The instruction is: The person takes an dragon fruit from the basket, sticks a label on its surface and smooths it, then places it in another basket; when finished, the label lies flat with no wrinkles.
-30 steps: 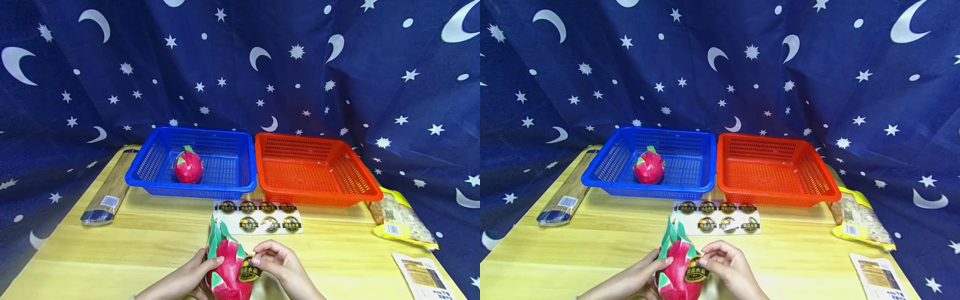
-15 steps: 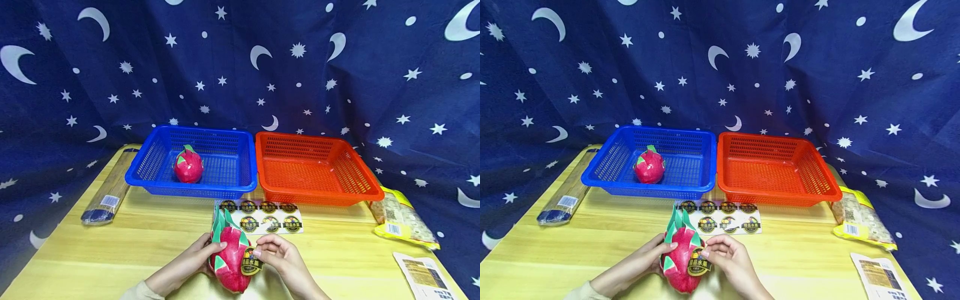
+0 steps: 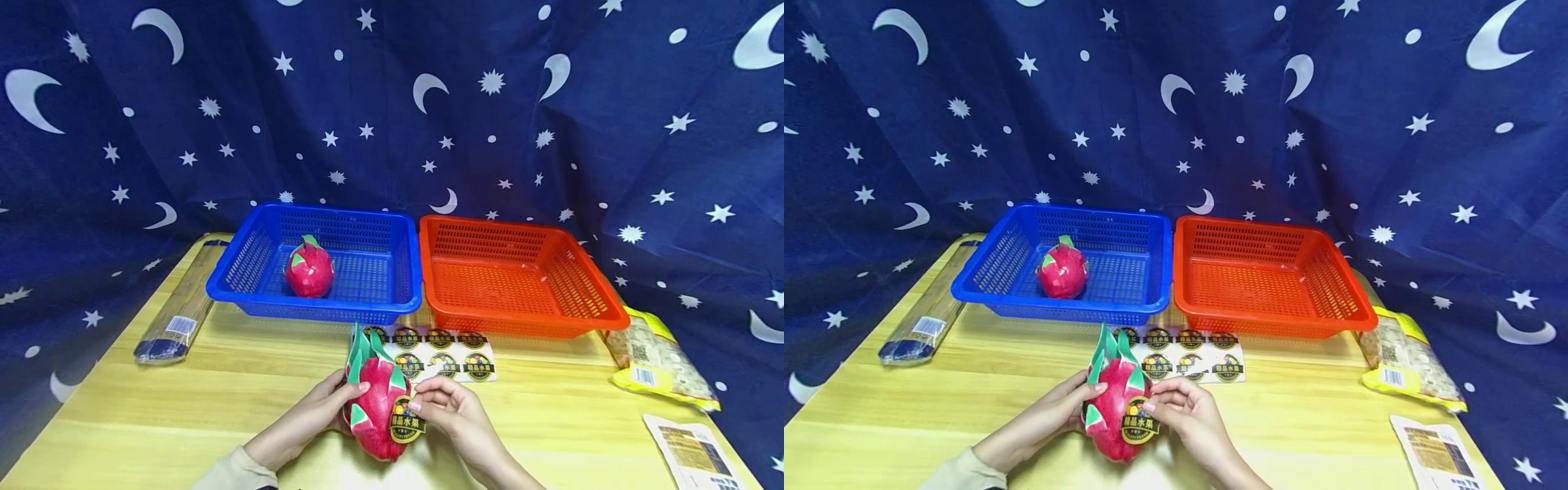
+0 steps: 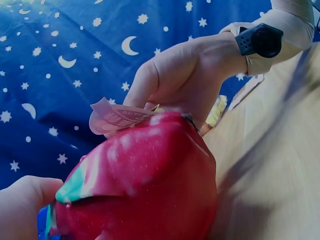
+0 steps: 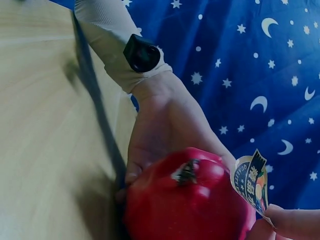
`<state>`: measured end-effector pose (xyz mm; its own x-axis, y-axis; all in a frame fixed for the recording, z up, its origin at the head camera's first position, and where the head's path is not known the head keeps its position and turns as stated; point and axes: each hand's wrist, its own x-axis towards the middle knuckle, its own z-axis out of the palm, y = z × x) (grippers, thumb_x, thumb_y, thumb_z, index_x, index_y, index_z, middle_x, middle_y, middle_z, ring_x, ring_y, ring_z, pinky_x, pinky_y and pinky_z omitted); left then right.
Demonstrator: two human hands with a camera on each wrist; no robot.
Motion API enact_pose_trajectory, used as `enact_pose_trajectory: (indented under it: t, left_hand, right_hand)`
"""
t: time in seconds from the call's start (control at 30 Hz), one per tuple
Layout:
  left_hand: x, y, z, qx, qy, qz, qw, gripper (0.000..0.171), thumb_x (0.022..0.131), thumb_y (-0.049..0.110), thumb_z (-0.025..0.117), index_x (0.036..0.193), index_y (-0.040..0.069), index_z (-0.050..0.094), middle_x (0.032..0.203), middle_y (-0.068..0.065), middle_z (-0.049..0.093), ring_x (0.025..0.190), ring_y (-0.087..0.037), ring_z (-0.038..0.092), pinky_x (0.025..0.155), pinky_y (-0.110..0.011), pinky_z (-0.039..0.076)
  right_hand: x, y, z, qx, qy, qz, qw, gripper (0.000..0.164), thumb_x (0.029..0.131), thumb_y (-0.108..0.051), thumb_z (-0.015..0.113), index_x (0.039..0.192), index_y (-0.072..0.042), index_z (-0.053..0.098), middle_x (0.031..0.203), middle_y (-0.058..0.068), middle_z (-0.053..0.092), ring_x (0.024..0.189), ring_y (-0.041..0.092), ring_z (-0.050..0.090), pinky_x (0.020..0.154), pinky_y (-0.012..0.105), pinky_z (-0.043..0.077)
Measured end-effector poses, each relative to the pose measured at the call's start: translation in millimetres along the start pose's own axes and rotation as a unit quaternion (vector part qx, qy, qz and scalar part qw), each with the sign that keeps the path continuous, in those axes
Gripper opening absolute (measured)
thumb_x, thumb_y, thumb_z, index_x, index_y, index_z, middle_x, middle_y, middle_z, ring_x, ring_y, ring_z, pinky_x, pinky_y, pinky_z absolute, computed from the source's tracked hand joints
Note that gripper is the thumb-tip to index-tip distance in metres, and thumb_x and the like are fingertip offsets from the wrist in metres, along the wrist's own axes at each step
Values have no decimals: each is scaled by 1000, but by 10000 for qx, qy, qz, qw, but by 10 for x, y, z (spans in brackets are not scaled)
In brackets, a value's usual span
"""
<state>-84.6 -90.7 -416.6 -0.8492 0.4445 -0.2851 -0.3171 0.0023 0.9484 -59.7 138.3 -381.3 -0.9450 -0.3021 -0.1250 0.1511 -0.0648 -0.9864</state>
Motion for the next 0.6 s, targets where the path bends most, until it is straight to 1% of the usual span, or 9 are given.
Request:
enact_pose_trajectory:
  t: [0.13, 0.23, 0.4, 0.47, 0.6]
  left_hand:
    - [5, -2, -30, 49, 11, -18, 10000, 58, 88, 41, 53, 131, 5, 35, 100, -10, 64, 76, -19, 66, 68, -35, 54]
    - [10, 2, -39, 195, 89, -77, 9997, 57, 87, 42, 53, 129, 7, 37, 92, -8, 66, 70, -18, 65, 63, -35, 53]
    - [21, 3, -40, 453, 288, -207, 9983, 56, 87, 44, 52, 129, 10, 40, 78, -4, 65, 60, -16, 60, 55, -31, 50]
    - [25, 1, -36, 537, 366, -246, 9976, 55, 87, 45, 52, 129, 11, 40, 76, -4, 64, 59, -15, 59, 53, -30, 49]
    - [32, -6, -26, 627, 485, -274, 9965, 54, 86, 45, 52, 127, 12, 41, 76, -4, 62, 58, -14, 56, 51, -29, 47]
  right_hand:
    - [24, 14, 25, -65, -45, 37, 10000, 25, 79, -10, 65, 102, -6, 55, 83, -9, 64, 80, 3, 60, 74, 17, 50]
    - [35, -16, 54, -70, 47, 154, 9998, 24, 79, -9, 65, 100, -7, 55, 83, -9, 64, 80, 4, 60, 75, 17, 50]
    - [61, -47, 85, -80, 25, -3, 10000, 22, 79, -6, 64, 100, -4, 56, 83, -8, 64, 80, 3, 60, 76, 17, 50]
    - [65, -46, 92, -85, -40, -78, 9999, 23, 79, -6, 64, 100, -2, 56, 83, -8, 63, 79, 3, 60, 76, 17, 50]
    - [76, -32, 103, -123, -35, -28, 9999, 25, 79, -7, 65, 101, 1, 55, 83, -7, 63, 78, 3, 60, 77, 17, 50]
